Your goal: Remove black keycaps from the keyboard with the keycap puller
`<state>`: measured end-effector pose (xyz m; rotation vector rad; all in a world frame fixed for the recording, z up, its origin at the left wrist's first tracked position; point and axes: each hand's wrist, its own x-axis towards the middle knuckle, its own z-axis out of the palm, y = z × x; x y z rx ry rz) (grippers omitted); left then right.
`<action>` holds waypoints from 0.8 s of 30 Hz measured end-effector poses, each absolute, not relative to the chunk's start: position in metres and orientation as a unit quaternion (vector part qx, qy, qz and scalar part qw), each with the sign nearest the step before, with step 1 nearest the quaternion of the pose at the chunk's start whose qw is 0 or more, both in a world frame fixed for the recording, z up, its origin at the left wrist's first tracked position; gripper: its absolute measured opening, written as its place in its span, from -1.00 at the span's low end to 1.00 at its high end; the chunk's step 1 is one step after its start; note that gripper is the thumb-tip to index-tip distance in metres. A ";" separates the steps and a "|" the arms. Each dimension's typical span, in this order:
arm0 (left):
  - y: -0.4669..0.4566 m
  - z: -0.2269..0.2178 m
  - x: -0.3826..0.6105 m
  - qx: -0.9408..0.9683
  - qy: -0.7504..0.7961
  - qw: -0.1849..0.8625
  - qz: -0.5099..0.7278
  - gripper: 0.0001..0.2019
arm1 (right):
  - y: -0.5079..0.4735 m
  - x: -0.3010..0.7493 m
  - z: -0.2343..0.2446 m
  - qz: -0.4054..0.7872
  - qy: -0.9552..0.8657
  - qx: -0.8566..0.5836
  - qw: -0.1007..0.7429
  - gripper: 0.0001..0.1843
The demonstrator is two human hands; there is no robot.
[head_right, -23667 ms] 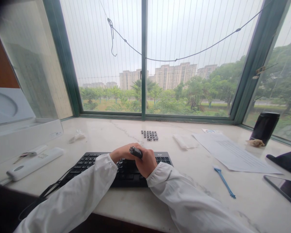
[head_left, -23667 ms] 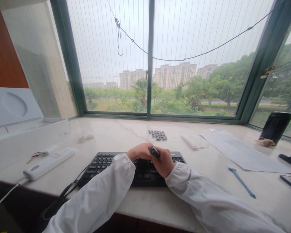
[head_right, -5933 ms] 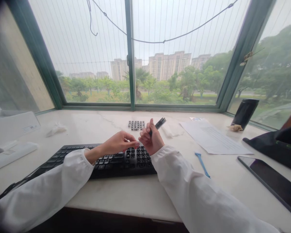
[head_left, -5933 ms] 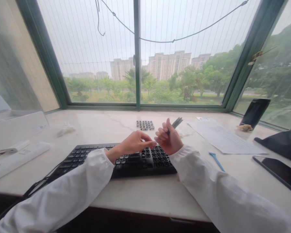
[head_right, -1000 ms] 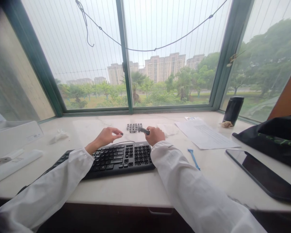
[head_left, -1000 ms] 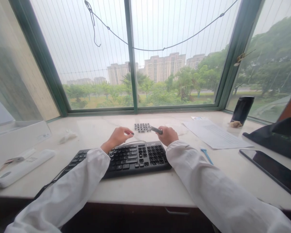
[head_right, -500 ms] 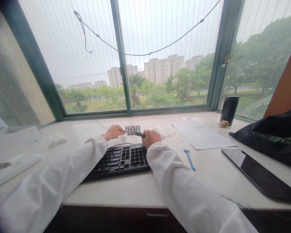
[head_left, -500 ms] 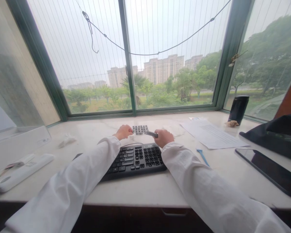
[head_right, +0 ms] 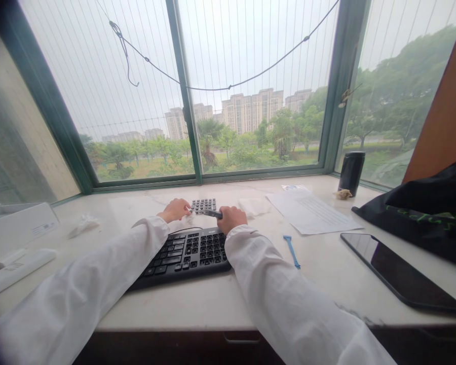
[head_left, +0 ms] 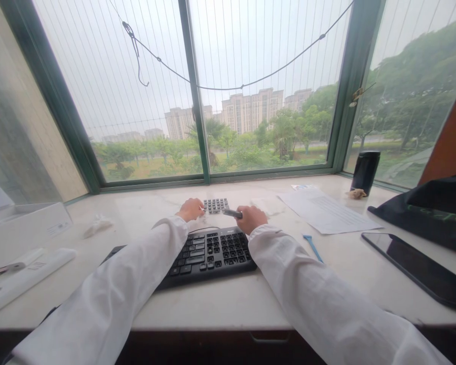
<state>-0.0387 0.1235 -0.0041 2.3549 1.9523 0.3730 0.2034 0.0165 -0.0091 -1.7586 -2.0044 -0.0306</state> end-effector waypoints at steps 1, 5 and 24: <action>0.123 -0.003 -0.039 0.765 0.632 0.029 0.121 -0.70 | 0.016 0.203 -0.009 -0.011 -0.730 -0.642 0.233 -0.75; 0.121 -0.002 -0.038 0.773 0.621 0.026 0.124 -0.79 | 0.016 0.203 -0.009 -0.016 -0.730 -0.641 0.234 -0.75; 0.128 -0.008 -0.034 0.765 0.622 0.030 0.164 -0.87 | 0.016 0.203 -0.009 -0.022 -0.731 -0.646 0.222 -0.75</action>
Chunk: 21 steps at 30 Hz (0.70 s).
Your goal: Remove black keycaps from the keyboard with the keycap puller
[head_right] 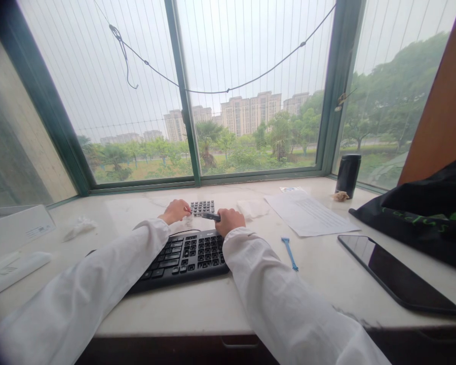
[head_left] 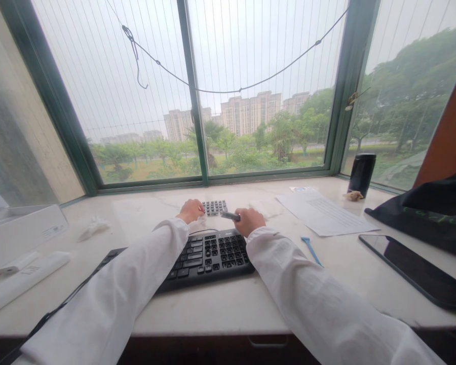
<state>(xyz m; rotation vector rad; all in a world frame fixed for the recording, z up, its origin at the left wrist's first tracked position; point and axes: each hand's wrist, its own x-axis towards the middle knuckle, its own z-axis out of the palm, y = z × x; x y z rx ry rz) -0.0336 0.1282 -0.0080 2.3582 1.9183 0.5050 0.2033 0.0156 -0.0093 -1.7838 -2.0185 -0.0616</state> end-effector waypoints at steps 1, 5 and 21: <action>0.128 -0.008 -0.033 0.764 0.623 0.029 0.165 -0.87 | 0.015 0.203 -0.009 -0.021 -0.730 -0.646 0.222 -0.76; 0.126 -0.007 -0.032 0.760 0.629 0.021 0.165 -0.86 | 0.015 0.203 -0.009 -0.019 -0.731 -0.643 0.228 -0.77; 0.112 0.005 -0.023 0.748 0.643 -0.035 0.159 -0.84 | 0.017 0.204 -0.010 -0.016 -0.726 -0.646 0.234 -0.77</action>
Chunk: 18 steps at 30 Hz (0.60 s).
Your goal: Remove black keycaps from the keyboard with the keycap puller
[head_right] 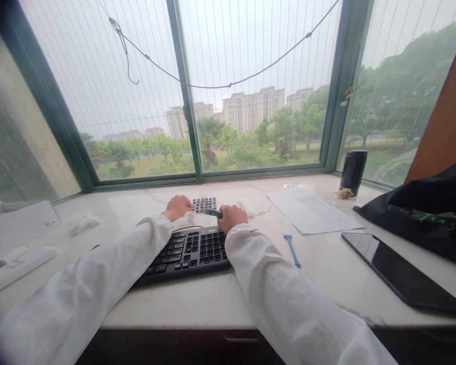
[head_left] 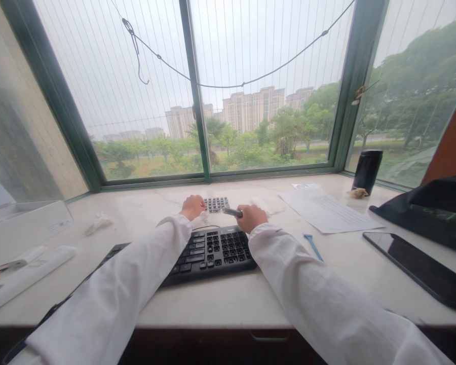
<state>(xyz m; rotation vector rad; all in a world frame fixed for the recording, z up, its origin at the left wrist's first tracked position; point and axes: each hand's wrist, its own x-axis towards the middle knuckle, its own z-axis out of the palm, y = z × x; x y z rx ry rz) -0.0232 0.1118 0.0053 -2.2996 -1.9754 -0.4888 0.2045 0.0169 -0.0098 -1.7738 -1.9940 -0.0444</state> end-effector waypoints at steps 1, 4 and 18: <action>0.110 0.008 -0.023 -0.750 -0.641 0.039 -0.161 -0.85 | 0.017 0.205 -0.009 -0.013 -0.725 -0.647 0.235 -0.77; 0.101 0.017 -0.023 -0.756 -0.630 0.046 -0.169 -0.84 | 0.016 0.206 -0.005 0.003 -0.721 -0.649 0.243 -0.75; -0.031 0.041 -0.029 -0.881 -0.405 -0.075 -0.232 -0.65 | 0.017 0.211 0.006 0.049 -0.648 -0.617 0.445 -0.55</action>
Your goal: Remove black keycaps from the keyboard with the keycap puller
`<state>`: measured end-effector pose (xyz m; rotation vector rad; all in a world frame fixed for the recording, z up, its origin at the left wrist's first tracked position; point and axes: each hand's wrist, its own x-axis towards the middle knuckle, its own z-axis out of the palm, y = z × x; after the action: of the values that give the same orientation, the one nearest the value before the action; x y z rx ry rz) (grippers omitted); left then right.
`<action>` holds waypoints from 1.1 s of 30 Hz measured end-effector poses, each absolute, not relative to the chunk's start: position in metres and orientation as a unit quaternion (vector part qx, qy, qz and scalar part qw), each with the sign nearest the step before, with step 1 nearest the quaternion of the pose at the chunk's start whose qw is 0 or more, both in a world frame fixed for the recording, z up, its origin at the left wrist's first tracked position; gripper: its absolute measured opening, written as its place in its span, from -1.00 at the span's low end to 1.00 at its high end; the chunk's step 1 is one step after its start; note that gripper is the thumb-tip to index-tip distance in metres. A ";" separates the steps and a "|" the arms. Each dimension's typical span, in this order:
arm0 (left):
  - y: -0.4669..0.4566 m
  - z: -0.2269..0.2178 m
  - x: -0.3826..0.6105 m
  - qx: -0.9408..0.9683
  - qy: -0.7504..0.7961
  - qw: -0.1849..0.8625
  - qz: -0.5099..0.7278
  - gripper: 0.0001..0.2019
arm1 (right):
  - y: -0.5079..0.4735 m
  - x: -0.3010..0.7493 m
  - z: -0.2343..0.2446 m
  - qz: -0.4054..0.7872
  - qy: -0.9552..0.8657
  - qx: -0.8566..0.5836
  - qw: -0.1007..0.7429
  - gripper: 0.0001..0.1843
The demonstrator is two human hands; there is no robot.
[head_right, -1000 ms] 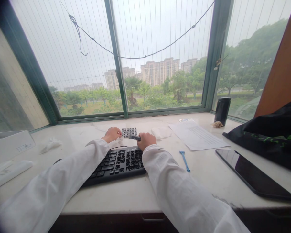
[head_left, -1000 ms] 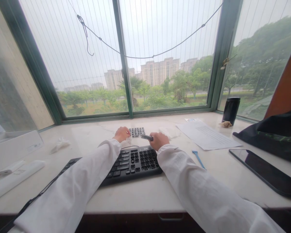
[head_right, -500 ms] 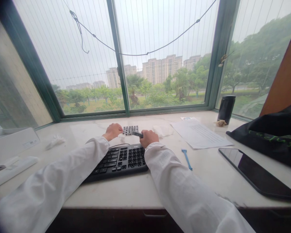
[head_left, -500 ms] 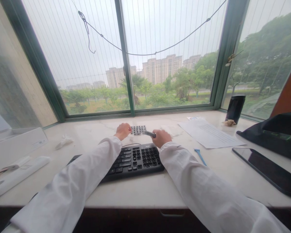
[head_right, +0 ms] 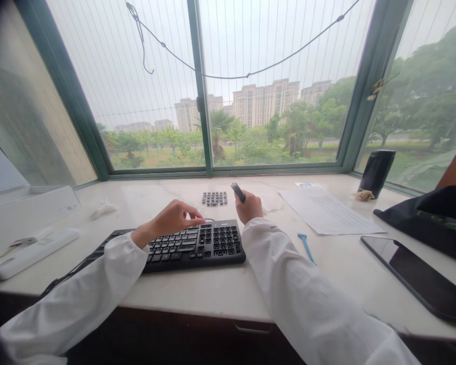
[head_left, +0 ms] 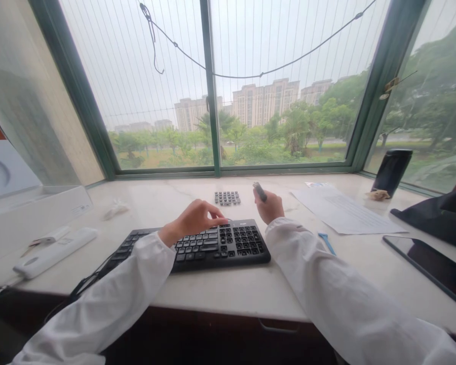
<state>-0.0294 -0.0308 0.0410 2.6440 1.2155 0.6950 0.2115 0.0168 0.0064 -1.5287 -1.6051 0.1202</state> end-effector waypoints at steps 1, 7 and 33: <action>-0.043 0.037 -0.031 0.887 0.396 0.082 0.223 -0.65 | 0.016 0.211 0.008 0.061 -0.629 -0.611 0.477 -0.53; -0.089 0.009 -0.037 0.890 0.383 0.074 0.238 -0.67 | -0.007 0.183 0.017 0.329 -0.486 -0.479 0.653 -0.55; -0.093 -0.015 -0.037 0.867 0.366 0.121 0.315 -0.83 | -0.069 0.111 -0.008 0.563 -0.346 -0.381 0.647 -0.45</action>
<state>-0.0365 -0.0930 -0.0147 2.5319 1.0678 0.9211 0.1107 -0.0694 -0.0082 -0.8661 -0.7872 1.2808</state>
